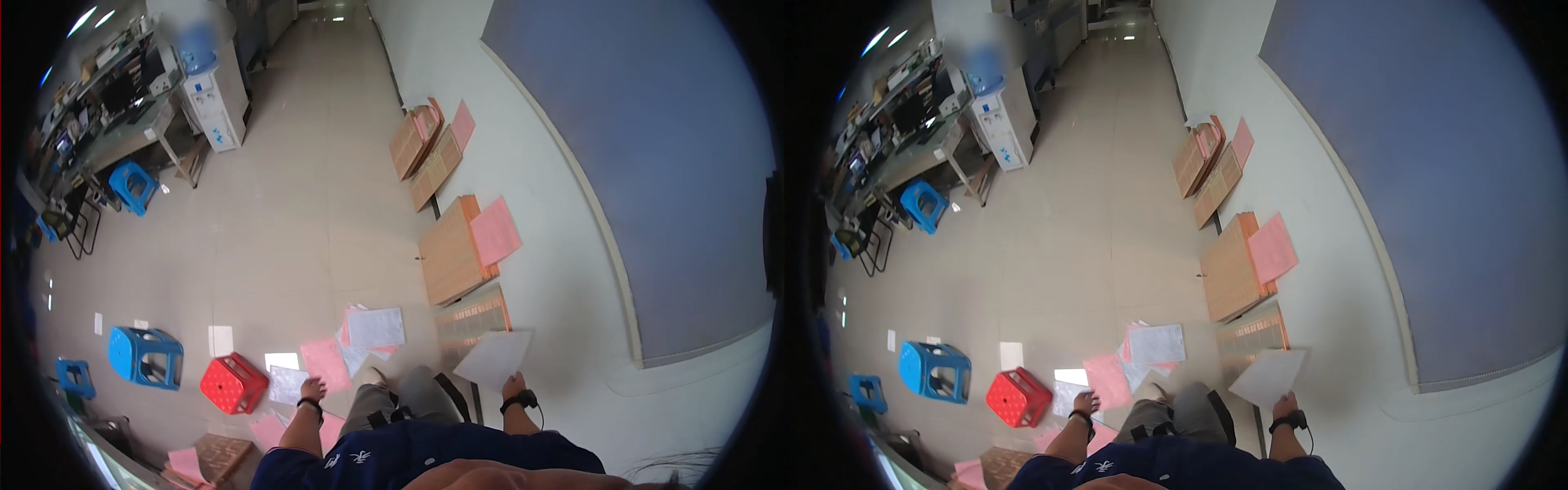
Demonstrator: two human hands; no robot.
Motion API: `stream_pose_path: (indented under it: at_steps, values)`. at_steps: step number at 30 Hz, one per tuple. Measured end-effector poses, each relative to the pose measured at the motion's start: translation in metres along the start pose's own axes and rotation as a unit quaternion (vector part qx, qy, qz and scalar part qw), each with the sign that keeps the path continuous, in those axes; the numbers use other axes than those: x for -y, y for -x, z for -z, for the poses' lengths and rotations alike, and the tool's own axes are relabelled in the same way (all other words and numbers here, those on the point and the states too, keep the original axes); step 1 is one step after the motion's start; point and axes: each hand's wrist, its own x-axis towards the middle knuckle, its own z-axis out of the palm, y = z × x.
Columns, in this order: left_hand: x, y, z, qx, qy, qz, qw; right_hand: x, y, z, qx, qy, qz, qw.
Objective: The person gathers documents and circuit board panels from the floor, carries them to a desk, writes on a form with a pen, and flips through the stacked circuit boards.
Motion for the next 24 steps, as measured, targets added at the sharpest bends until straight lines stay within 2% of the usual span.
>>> stream_pose_path:
  at_steps: [1, 3, 5, 7, 9, 11, 12, 13, 14, 15, 16, 17, 19, 20, 21, 22, 23, 24]
  values:
    - [-0.043, -0.011, -0.025, -0.007, -0.009, -0.034, 0.999, 0.013, -0.016, -0.015, 0.003, -0.017, 0.034, 0.999]
    - [-0.121, -0.020, -0.072, -0.003, 0.020, -0.102, 0.995, 0.047, -0.039, -0.041, 0.003, -0.013, 0.041, 0.999]
    - [-0.183, -0.017, -0.107, 0.040, 0.024, -0.144, 0.988, 0.070, -0.058, -0.067, -0.023, 0.025, 0.125, 0.992]
    - [-0.219, -0.022, -0.131, 0.076, 0.013, -0.182, 0.980, 0.092, -0.071, -0.084, -0.033, 0.010, 0.115, 0.993]
    - [-0.235, -0.033, -0.139, 0.111, -0.034, -0.196, 0.974, 0.115, -0.085, -0.099, -0.042, -0.003, 0.106, 0.994]
    - [-0.235, -0.048, -0.133, 0.103, -0.082, -0.168, 0.977, 0.138, -0.103, -0.108, -0.034, 0.004, 0.079, 0.996]
    - [-0.228, -0.057, -0.124, 0.079, -0.090, -0.141, 0.983, 0.165, -0.108, -0.099, 0.015, 0.034, 0.021, 0.999]
    - [-0.207, -0.079, -0.105, 0.045, -0.055, -0.078, 0.994, 0.165, -0.122, -0.112, 0.022, 0.036, 0.017, 0.999]
    - [-0.166, -0.110, -0.069, 0.047, -0.182, -0.215, 0.958, 0.170, -0.140, -0.124, 0.031, 0.023, 0.020, 0.999]
    - [-0.172, -0.142, -0.071, 0.045, -0.184, -0.215, 0.958, 0.182, -0.162, -0.134, 0.040, 0.009, 0.025, 0.999]
    - [-0.130, -0.146, -0.028, 0.157, -0.079, -0.241, 0.954, 0.199, -0.175, -0.133, 0.086, 0.013, 0.029, 0.996]
    - [-0.110, -0.129, -0.009, 0.265, 0.030, -0.260, 0.928, 0.220, -0.197, -0.134, 0.090, 0.016, 0.027, 0.995]
    - [-0.139, -0.105, -0.002, 0.455, 0.243, -0.273, 0.812, 0.259, -0.241, -0.138, 0.176, 0.090, 0.046, 0.979]
    - [-0.155, -0.110, -0.009, 0.453, 0.244, -0.269, 0.814, 0.285, -0.263, -0.143, 0.150, 0.084, 0.086, 0.981]
    - [-0.174, -0.132, -0.013, 0.242, 0.251, -0.150, 0.925, 0.339, -0.271, -0.126, 0.009, 0.237, 0.213, 0.948]
    - [-0.215, -0.137, -0.023, 0.013, 0.240, -0.018, 0.971, 0.342, -0.315, -0.160, 0.064, 0.307, 0.158, 0.936]
    - [-0.252, -0.114, -0.048, -0.218, 0.207, 0.117, 0.946, 0.328, -0.367, -0.203, 0.077, 0.306, 0.244, 0.917]
    - [-0.299, -0.113, -0.077, -0.234, 0.208, 0.088, 0.946, 0.397, -0.362, -0.171, 0.060, 0.178, 0.142, 0.972]
